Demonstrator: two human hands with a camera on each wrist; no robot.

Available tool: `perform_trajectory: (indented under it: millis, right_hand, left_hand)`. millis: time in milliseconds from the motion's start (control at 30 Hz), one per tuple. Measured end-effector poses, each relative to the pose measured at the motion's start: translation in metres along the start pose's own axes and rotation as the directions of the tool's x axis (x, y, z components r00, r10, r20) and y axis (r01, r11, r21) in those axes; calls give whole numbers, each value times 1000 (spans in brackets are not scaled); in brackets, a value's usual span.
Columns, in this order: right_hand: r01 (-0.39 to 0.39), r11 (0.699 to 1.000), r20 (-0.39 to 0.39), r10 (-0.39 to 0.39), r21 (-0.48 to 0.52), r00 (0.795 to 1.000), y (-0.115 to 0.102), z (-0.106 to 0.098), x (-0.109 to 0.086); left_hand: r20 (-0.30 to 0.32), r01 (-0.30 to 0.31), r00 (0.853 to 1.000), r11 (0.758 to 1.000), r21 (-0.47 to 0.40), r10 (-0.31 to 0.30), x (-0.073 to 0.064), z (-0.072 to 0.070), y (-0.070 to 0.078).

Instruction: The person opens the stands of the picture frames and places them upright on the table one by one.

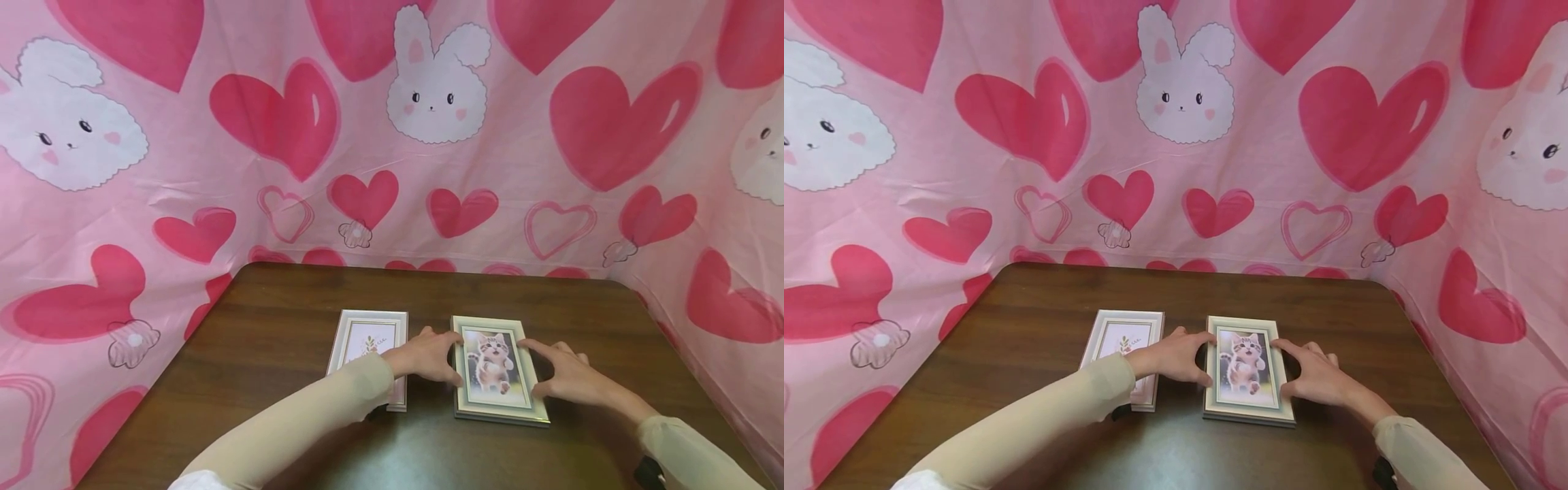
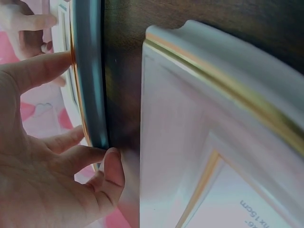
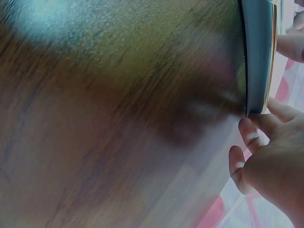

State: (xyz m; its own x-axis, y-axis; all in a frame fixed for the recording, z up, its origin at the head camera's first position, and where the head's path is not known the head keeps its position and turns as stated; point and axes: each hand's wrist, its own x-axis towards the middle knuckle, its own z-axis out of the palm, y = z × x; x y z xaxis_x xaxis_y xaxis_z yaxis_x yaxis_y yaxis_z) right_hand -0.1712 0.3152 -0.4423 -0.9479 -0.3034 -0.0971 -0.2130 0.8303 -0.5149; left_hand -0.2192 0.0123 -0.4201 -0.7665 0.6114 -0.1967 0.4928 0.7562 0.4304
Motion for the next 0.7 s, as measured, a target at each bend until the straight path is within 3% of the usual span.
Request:
perform_trajectory:
  millis: [700]
  right_hand:
    - [17,1000,-41,-17,-4,999,-1,4,-1]
  left_hand:
    - [-20,5,1000,1000,10,-5,0,3,-1]
